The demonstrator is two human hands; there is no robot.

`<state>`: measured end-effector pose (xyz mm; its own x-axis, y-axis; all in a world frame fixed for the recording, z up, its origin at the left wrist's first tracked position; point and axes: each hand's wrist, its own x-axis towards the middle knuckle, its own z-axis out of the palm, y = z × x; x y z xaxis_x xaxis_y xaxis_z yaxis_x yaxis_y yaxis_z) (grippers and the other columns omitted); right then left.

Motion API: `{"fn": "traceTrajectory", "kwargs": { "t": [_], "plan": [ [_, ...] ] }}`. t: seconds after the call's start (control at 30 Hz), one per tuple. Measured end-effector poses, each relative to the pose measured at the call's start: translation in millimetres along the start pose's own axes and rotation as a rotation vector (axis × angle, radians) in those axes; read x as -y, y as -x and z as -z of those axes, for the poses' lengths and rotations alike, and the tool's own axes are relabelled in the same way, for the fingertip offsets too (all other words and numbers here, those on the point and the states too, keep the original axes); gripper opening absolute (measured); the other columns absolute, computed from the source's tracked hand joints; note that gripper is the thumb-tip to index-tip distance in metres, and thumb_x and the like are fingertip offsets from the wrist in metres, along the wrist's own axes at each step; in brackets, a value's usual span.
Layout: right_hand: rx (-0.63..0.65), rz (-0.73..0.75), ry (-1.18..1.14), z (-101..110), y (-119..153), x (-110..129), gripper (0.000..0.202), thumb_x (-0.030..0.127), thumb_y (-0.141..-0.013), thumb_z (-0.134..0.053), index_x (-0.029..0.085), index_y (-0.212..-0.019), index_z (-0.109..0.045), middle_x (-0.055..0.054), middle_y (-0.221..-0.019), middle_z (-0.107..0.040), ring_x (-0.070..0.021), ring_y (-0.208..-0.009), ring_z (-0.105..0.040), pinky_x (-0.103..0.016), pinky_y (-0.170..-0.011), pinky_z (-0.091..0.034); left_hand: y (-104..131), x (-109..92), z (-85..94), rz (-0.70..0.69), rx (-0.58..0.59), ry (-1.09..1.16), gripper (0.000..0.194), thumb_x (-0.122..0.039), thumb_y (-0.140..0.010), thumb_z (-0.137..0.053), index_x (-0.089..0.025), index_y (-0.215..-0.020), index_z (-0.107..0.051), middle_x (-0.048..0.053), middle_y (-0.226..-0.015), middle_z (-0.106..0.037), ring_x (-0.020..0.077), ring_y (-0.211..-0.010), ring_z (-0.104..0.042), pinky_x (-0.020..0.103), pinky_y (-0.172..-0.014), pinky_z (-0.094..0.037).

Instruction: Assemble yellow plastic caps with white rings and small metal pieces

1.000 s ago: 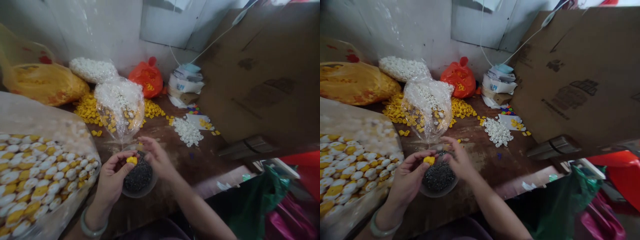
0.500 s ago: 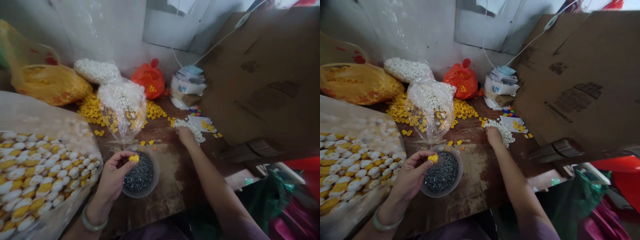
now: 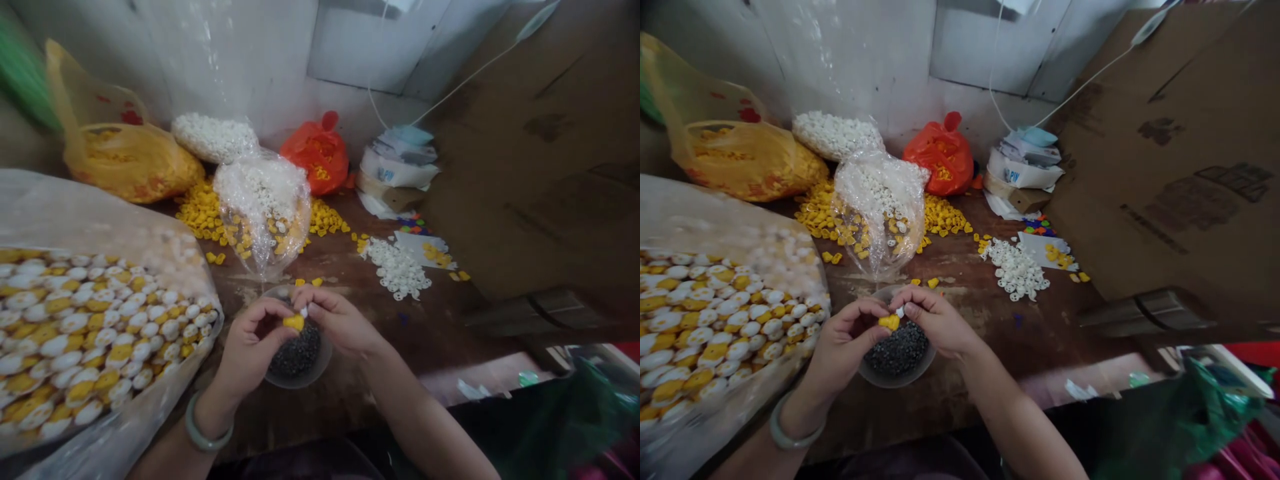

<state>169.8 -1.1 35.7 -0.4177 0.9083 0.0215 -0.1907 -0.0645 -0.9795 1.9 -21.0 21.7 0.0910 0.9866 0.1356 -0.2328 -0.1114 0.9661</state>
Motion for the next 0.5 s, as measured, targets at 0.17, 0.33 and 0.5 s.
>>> {"fn": "traceTrajectory", "kwargs": {
  "t": [0.17, 0.33, 0.5],
  "plan": [
    [-0.154, 0.047, 0.149, -9, 5, 4, 0.021, 0.042, -0.082, -0.073, 0.027, -0.098, -0.072, -0.001, -0.096, -0.069, -0.0176, -0.091, -0.063, -0.034, -0.087, -0.049, 1, -4, 1.5, -0.227, -0.071, -0.212, 0.013, -0.012, -0.074, -0.071, -0.022, -0.08, -0.071, 0.003, -0.083, -0.07, 0.0174, -0.081, -0.065, 0.028, -0.077, -0.051],
    [-0.223, 0.106, 0.289, -21, 10, 7, 0.01, 0.029, -0.085, -0.068, 0.025, -0.093, -0.072, -0.002, -0.092, -0.071, -0.0184, -0.089, -0.065, -0.034, -0.085, -0.052, 4, -4, 3.6, -0.541, -0.082, -0.426, 0.022, -0.004, -0.077, -0.065, -0.023, -0.086, -0.069, 0.002, -0.083, -0.069, 0.0156, -0.078, -0.065, 0.026, -0.072, -0.051],
    [-0.208, 0.082, 0.117, -35, 7, 8, 0.011, 0.029, -0.083, -0.069, 0.024, -0.087, -0.06, 0.001, -0.085, -0.067, -0.015, -0.079, -0.063, -0.028, -0.075, -0.053, 8, -1, 6.8, -0.754, -0.099, -0.528, 0.034, 0.001, -0.078, -0.059, -0.026, -0.098, -0.066, 0.002, -0.086, -0.068, 0.0165, -0.082, -0.064, 0.029, -0.076, -0.052]
  ]
}}
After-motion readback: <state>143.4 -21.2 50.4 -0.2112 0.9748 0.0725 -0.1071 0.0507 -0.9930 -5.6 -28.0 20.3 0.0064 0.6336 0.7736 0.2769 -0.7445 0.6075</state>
